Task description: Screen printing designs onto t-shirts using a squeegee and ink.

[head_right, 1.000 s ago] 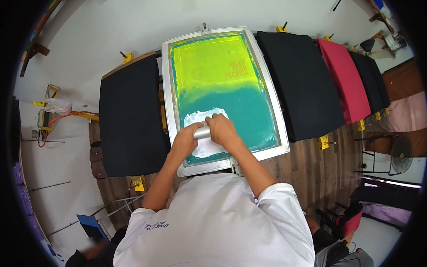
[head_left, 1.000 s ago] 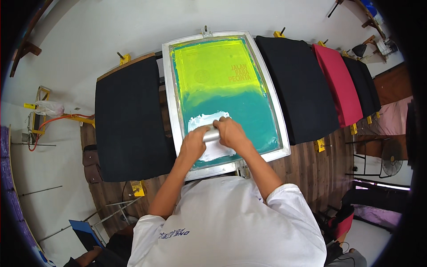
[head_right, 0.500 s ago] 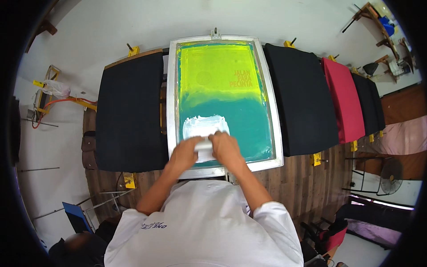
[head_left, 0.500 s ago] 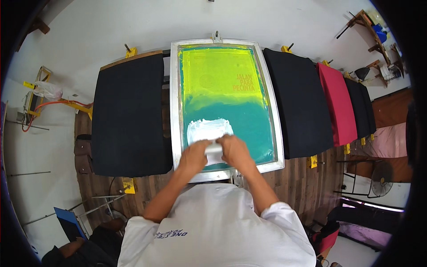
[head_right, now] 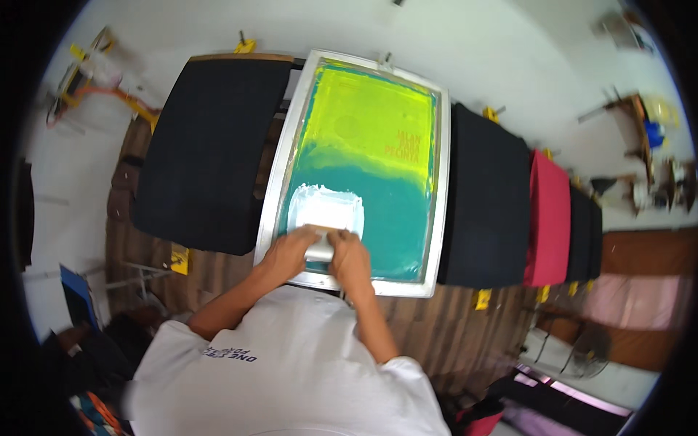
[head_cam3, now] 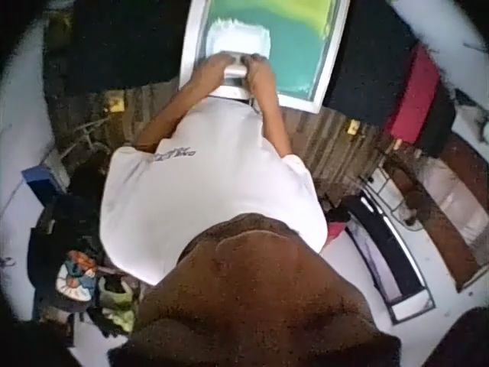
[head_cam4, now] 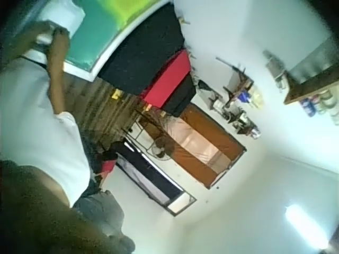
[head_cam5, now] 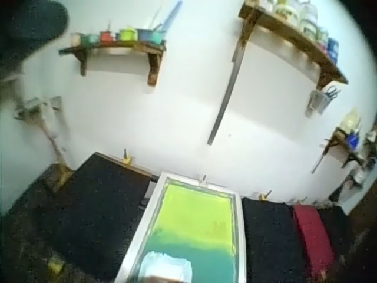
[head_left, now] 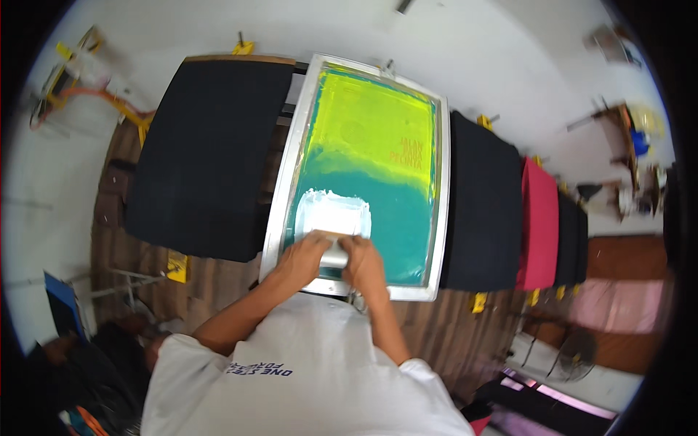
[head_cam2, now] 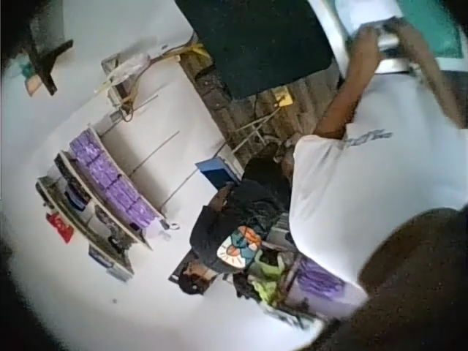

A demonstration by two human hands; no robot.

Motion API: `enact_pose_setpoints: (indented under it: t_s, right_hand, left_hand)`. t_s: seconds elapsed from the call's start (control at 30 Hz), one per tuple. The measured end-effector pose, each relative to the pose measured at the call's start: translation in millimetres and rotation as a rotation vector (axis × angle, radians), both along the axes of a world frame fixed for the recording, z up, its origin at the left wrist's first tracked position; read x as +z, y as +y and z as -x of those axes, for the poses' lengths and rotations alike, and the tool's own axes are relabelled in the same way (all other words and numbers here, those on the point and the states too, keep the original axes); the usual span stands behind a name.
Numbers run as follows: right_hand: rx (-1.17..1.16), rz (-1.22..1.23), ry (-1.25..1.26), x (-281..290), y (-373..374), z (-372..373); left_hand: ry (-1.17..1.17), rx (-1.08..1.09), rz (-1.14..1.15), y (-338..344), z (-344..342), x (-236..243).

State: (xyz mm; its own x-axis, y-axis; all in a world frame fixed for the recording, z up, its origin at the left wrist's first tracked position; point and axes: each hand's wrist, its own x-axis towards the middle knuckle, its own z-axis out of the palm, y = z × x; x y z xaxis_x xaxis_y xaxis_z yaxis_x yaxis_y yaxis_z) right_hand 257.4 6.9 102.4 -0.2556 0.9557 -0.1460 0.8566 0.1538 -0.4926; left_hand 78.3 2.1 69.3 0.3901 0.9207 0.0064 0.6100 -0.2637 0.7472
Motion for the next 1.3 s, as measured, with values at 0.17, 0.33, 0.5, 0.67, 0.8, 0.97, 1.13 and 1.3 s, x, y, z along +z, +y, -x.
enact_pose_setpoints:
  t_s: [0.17, 0.33, 0.5, 0.67, 0.8, 0.97, 1.13, 1.3]
  right_hand:
    - [-0.006, 0.111, 0.02, 21, -32, 2]
    - [0.092, 0.087, -0.028, 18, 18, -8]
    - [0.073, 0.043, -0.095, 3, 91, -15]
    - [0.032, 0.126, -0.097, 7, 97, -11]
    - [0.013, 0.081, -0.076, 2, 89, -10]
    - [0.012, -0.041, -0.053, -3, 56, -6]
    - [-0.004, -0.067, -0.009, -4, -4, -1]
    - [-0.006, -0.009, -0.019, 4, -50, 2]
  left_hand:
    - [0.104, -0.09, 0.183, -19, -2, 37]
    - [0.177, -0.111, 0.245, 29, -5, 43]
    - [0.239, -0.086, 0.138, 102, -15, 28]
    - [0.29, -0.135, 0.202, 115, -16, 28]
    - [0.233, -0.146, 0.202, 104, -13, 25]
    - [0.078, -0.053, 0.019, 66, -11, 13]
    - [0.198, -0.136, 0.03, 4, -6, 3]
    - [0.201, -0.263, 0.139, -31, 4, 22]
